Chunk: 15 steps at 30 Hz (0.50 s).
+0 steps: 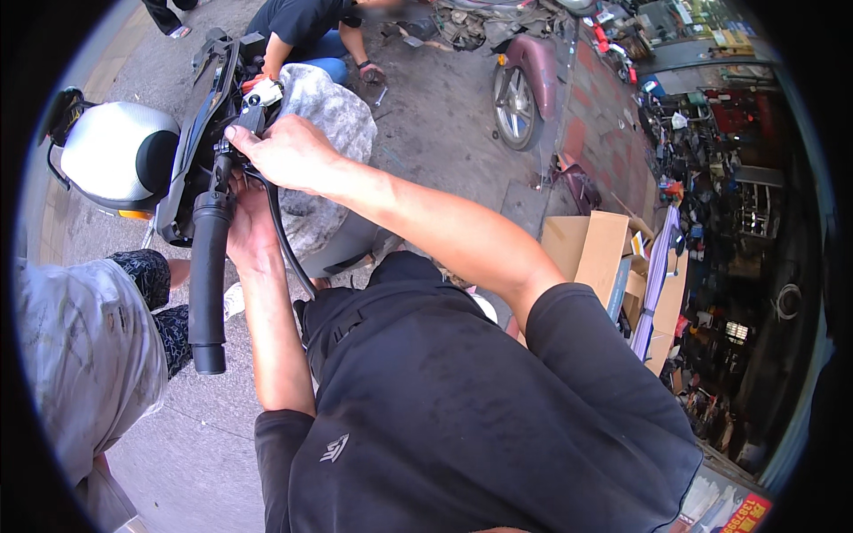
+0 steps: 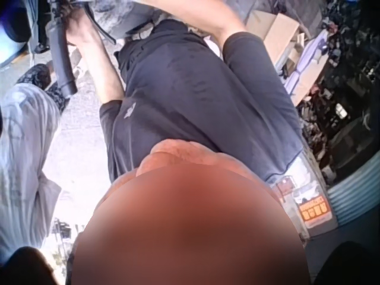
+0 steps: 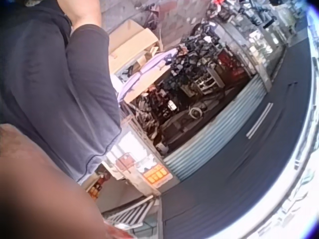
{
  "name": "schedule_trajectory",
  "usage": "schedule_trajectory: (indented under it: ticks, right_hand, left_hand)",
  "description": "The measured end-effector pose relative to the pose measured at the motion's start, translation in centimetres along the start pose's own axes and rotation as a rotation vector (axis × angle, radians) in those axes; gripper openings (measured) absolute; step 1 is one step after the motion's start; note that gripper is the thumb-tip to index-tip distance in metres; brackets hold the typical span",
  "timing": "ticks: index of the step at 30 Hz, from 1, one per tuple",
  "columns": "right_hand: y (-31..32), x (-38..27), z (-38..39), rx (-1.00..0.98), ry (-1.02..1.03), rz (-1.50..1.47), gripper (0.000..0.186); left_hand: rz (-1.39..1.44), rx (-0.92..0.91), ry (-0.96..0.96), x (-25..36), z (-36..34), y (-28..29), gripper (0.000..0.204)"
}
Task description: The person works on the left handlebar of a motorcycle, manipulating the brake lever and surrounding controls with both hands. They repeatedly adjust and reposition components near the grip and lever assembly.
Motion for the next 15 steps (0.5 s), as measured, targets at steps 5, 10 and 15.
schedule_trajectory:
  ticks: [5,10,15]
  right_hand:
    - [0.7,0.0,0.6,-0.015,-0.015,0.026,0.07]
    - [0.8,-0.4,0.8,-0.004,0.011,-0.001,0.069]
    - [1.0,-0.8,1.0,-0.006,-0.012,0.002,0.067]
  left_hand:
    - [-0.053,0.139,-0.083,-0.5,1.3,-0.7,0.037]
    - [0.083,0.061,0.1,-1.1,1.3,-1.1,0.036]
    - [0.075,0.004,0.067,-0.6,0.6,-0.8,0.035]
Point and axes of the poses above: each hand's wrist, its own z-axis away from the middle knuckle, its own y-axis out of the back of the hand, x = y × z, the point moved 9 cm from there along -z, towards the middle knuckle, and after that the axes turned 13 degrees about x, right-handed, at the moved point
